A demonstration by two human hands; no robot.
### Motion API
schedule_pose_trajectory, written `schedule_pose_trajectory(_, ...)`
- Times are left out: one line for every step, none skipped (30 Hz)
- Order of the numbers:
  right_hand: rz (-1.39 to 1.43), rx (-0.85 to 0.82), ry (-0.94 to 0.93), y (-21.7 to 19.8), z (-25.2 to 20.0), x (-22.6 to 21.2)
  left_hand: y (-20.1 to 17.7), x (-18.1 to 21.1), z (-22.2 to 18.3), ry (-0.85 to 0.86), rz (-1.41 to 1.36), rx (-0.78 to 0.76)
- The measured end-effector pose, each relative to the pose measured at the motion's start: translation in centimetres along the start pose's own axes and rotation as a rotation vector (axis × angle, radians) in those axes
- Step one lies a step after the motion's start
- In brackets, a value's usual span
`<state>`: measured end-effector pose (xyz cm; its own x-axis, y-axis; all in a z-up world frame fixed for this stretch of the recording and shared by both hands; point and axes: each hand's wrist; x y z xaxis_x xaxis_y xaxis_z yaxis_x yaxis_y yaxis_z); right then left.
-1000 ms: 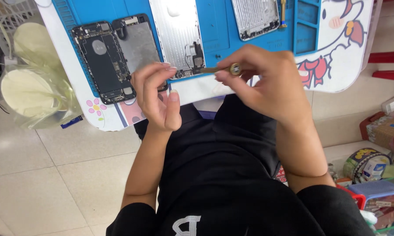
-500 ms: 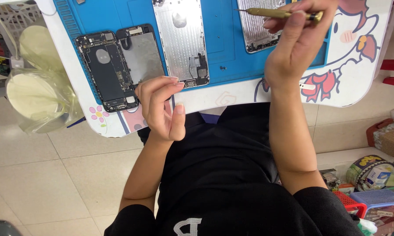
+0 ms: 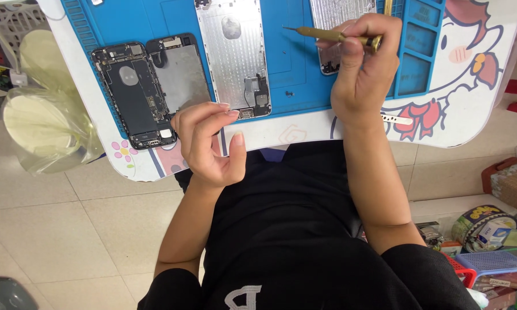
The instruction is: Repairing and assembling internal components of a mobile phone at a repair bench.
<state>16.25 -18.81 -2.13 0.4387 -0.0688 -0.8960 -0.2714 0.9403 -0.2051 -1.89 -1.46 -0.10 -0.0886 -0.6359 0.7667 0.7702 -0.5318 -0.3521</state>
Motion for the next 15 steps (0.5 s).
schedule_pose_trajectory(0.001, -0.003, -0.002, -0.2, 0.1, -0.2, 0.1, 0.3, 0.5, 0.0, 0.001, 0.003)
schedule_pose_trajectory(0.074, 0.0, -0.008, -0.3, 0.1, -0.3, 0.1, 0.6, 1.0, -0.014, 0.055, -0.014)
schedule_pose_trajectory(0.148, 0.002, -0.012, -0.3, 0.2, -0.5, 0.0, 0.9, 1.4, -0.029, 0.109, -0.031)
schedule_pose_trajectory(0.154, -0.004, -0.013, -0.2, 0.3, -0.9, 0.2, 1.0, 2.0, -0.031, 0.115, -0.025)
schedule_pose_trajectory(0.186, -0.025, -0.052, -0.1, 0.5, -1.3, 0.2, 1.0, 2.5, -0.039, 0.089, -0.069)
schedule_pose_trajectory(0.221, -0.042, -0.089, 0.1, 0.6, -1.7, 0.3, 1.1, 3.0, -0.047, 0.062, -0.115)
schedule_pose_trajectory(0.226, -0.047, -0.088, 0.1, 0.3, -1.7, 0.7, 0.7, 3.0, -0.05, 0.068, -0.112)
schedule_pose_trajectory(0.239, -0.074, -0.112, 0.1, 0.1, -1.8, 1.2, 0.3, 3.1, -0.025, 0.008, -0.099)
schedule_pose_trajectory(0.252, -0.101, -0.135, 0.2, -0.1, -1.8, 1.6, -0.1, 3.1, 0.0, -0.052, -0.088)
schedule_pose_trajectory(0.259, -0.11, -0.135, 0.2, -0.2, -1.9, 1.6, -0.3, 3.0, -0.004, -0.043, -0.081)
schedule_pose_trajectory(0.284, -0.135, -0.116, 0.2, -0.3, -2.0, 1.7, -0.5, 3.0, 0.013, -0.074, -0.081)
schedule_pose_trajectory(0.306, -0.157, -0.098, 0.2, -0.4, -2.1, 1.8, -0.7, 3.0, 0.031, -0.108, -0.083)
schedule_pose_trajectory(0.31, -0.163, -0.097, 0.2, -0.4, -2.0, 1.9, -0.8, 2.9, 0.029, -0.104, -0.078)
schedule_pose_trajectory(0.311, -0.183, -0.096, 0.2, -0.6, -1.9, 2.0, -0.9, 2.7, 0.06, -0.072, -0.057)
schedule_pose_trajectory(0.312, -0.202, -0.095, 0.1, -0.8, -1.8, 2.1, -0.9, 2.5, 0.092, -0.041, -0.037)
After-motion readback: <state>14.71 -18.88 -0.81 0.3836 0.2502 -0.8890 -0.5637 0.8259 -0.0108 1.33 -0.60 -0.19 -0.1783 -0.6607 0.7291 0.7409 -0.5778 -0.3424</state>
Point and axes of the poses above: each hand's wrist, its own z-axis towards the middle knuckle, its own y-axis out of the palm, x = y × z, and after that the axes turned 9 degrees about x, right-handed
